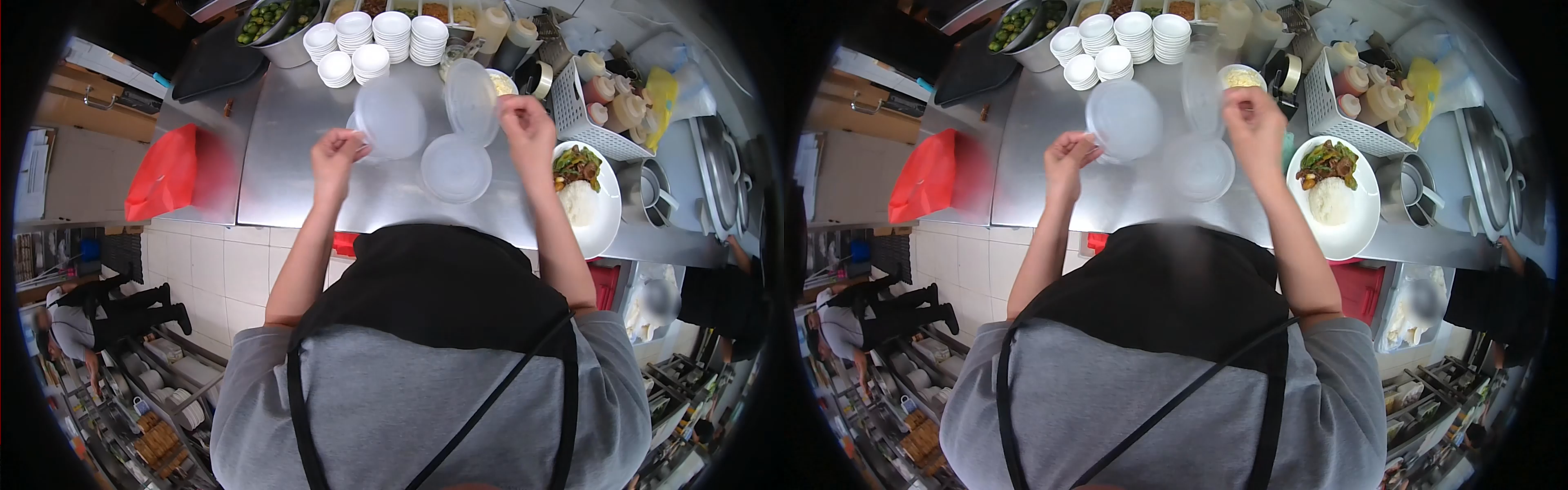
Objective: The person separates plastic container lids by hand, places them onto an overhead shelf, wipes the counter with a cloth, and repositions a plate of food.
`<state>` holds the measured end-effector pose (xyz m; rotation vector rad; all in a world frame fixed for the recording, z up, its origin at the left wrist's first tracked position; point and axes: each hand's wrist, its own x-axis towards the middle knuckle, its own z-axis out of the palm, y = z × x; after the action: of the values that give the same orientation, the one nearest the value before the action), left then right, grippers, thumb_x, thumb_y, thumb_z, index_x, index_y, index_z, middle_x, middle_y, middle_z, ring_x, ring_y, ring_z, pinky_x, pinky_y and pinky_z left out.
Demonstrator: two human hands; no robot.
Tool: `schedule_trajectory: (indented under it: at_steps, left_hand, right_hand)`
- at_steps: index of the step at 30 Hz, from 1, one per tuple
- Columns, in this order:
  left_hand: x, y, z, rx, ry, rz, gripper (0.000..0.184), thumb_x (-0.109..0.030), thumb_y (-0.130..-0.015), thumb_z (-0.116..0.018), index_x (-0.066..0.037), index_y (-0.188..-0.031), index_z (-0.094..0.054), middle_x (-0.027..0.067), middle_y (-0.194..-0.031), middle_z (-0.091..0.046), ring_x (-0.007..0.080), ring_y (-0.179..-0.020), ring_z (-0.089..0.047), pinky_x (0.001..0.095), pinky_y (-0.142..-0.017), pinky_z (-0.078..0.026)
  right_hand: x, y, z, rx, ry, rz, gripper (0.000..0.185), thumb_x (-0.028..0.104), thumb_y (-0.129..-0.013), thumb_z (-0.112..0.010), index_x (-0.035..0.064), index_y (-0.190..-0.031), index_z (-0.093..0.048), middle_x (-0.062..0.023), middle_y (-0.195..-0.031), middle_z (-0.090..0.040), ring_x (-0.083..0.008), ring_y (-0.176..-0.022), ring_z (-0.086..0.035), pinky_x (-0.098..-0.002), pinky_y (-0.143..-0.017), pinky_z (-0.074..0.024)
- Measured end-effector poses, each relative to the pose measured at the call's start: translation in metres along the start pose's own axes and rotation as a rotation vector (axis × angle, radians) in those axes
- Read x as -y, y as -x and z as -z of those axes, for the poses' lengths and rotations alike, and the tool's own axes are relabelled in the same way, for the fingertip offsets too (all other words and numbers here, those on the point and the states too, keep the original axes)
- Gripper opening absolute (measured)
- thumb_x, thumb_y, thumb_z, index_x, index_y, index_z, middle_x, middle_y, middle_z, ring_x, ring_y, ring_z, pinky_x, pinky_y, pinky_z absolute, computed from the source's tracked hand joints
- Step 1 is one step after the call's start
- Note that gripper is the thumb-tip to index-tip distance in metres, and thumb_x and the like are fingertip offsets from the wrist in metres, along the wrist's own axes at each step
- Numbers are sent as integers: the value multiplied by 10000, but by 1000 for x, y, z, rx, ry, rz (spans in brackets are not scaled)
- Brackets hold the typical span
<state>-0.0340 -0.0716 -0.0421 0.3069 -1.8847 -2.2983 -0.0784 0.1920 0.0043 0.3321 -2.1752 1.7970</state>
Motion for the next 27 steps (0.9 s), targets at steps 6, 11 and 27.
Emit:
schedule_trajectory:
  at_steps: [6, 11, 27]
  left_hand:
    - [-16, 0, 16, -125, -27, 63, 111, -73, -827, -551, 37, -836, -558, 90, -794, -592, 145, -725, -589, 282, -724, -512]
    - [-13, 1, 9, -105, 66, 49, 99, -66, -820, -563, 32, -829, -556, 85, -762, -593, 144, -692, -590, 293, -707, -520]
    - [-18, 34, -45, 183, 263, 191, 116, -66, -866, -497, 18, -858, -576, 63, -817, -598, 125, -780, -579, 296, -744, -510]
  right_hand:
    - [-24, 49, -3, 289, 667, 520, 114, 34, -690, -583, 24, -799, -550, -117, -851, -561, -272, -790, -551, -336, -681, -464]
    - [-70, 97, -21, 599, 765, 474, 142, 80, -666, -597, 26, -787, -543, -112, -827, -527, -300, -780, -513, -359, -696, -451]
    - [9, 50, -60, 320, 1, 36, 169, 1, -726, -637, 4, -883, -575, -69, -828, -569, -134, -738, -565, -237, -638, -457]
